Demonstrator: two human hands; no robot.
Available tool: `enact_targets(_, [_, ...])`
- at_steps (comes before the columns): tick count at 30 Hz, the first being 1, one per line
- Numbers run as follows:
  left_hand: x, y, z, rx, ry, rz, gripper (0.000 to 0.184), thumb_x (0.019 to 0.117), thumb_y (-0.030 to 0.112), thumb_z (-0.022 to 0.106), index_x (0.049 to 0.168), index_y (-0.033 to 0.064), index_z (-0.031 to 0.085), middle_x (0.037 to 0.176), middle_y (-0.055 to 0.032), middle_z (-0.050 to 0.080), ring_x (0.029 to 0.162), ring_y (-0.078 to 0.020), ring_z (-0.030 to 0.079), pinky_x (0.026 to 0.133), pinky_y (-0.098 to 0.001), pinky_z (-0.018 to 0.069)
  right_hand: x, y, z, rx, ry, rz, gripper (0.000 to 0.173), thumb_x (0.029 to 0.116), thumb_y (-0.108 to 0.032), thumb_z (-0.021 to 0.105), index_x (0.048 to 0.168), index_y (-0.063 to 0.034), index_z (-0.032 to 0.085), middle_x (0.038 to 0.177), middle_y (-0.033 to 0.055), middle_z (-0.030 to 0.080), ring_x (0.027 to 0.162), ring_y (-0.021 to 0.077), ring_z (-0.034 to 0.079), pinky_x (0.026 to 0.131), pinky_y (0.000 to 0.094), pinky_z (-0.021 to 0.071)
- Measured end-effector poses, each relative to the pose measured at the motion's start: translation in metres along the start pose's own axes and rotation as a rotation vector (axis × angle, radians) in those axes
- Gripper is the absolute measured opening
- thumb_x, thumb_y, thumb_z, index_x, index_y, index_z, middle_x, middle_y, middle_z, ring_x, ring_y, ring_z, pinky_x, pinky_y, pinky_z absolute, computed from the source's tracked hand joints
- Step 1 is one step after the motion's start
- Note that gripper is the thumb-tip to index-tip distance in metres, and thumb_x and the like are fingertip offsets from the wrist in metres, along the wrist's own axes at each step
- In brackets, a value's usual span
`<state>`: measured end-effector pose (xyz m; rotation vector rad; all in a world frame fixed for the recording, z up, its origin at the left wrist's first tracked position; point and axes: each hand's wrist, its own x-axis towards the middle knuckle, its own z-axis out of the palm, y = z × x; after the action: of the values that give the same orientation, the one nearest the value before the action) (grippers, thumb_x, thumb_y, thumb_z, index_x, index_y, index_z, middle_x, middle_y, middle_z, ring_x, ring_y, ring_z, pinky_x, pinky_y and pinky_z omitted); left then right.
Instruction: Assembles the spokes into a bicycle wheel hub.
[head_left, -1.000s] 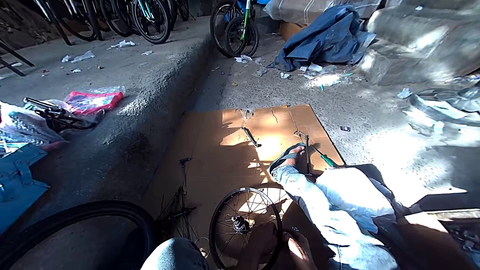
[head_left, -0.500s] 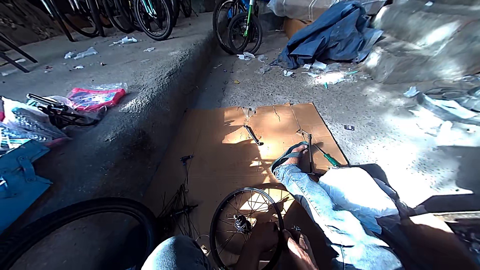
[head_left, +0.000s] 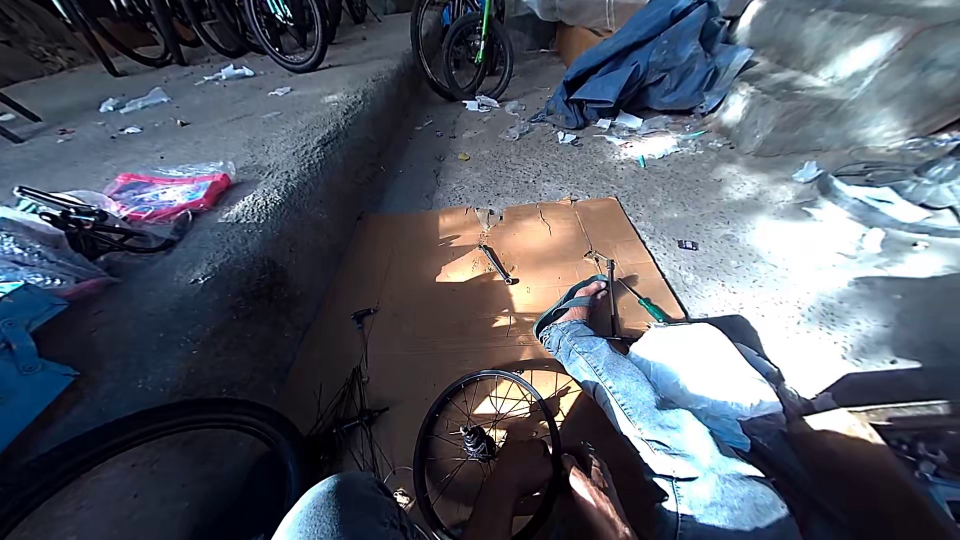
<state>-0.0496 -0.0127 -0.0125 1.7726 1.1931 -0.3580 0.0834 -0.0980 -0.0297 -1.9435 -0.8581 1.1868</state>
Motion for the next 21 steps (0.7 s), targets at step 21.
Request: enact_targets(21, [0.005,-0.004,-0.003,-0.063,0.009,0.049,0.037,0.1034,0.029,0.048,0.12,0.0022,0.067,0.119,-0.0211,0.067,0.116,-0.036,0.064,0.1,-0.0607,0.0477,0.013,0.009,-0.005,-0.005,-0.068,-0.032,0.02,0.0919,-0.018,0.07,0.108,-0.0073,0.074,0.103,0.0092,0.072,0.096,0.0187,0.069,0.088,0.0414,0.056])
